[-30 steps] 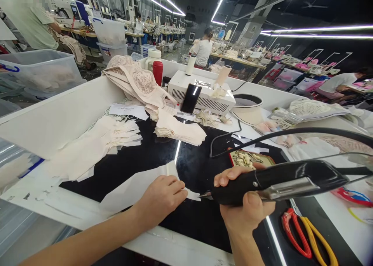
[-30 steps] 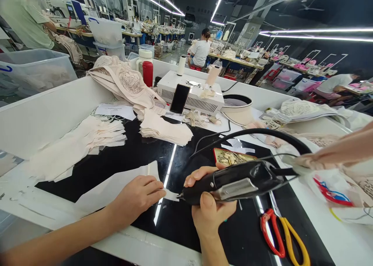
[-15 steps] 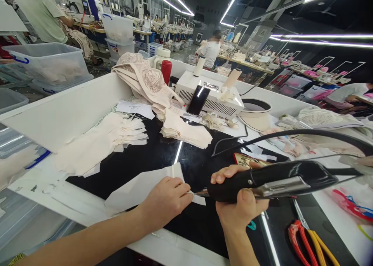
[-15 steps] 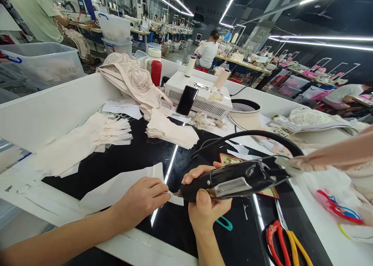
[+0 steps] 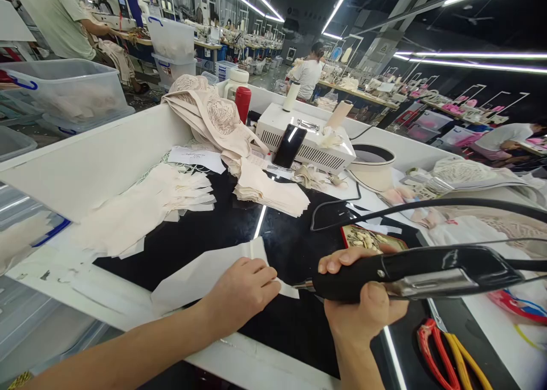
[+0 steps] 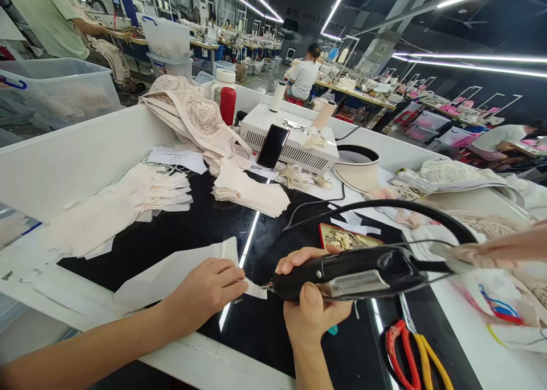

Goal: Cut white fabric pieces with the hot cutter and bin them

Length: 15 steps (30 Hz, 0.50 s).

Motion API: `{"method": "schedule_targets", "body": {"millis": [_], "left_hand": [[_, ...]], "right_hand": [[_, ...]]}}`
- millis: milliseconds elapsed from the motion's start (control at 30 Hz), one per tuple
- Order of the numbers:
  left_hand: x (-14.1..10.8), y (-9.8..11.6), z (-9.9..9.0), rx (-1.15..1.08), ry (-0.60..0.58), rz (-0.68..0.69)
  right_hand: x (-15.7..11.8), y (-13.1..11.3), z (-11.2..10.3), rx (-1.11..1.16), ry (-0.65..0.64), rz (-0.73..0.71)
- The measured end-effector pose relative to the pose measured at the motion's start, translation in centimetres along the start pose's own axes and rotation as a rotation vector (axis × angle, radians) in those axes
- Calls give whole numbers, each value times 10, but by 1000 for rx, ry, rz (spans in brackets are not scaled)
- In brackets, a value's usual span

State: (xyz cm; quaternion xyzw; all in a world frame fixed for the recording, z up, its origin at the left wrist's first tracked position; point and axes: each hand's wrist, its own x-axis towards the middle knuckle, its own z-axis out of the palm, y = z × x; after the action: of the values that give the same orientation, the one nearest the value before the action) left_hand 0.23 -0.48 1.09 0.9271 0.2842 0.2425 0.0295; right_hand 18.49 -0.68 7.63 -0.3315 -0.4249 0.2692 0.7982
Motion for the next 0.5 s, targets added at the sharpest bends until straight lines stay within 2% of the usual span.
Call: {"method": "schedule_targets", "body": {"millis": [267,500], "left_hand": [[-1,0,-1,-8,-14,-10],[0,-1,-1,-34,-6,-13]], "right_hand": [[1,-1,5,-47,-1,23],[-7,-6,12,50,-24,35]]}}
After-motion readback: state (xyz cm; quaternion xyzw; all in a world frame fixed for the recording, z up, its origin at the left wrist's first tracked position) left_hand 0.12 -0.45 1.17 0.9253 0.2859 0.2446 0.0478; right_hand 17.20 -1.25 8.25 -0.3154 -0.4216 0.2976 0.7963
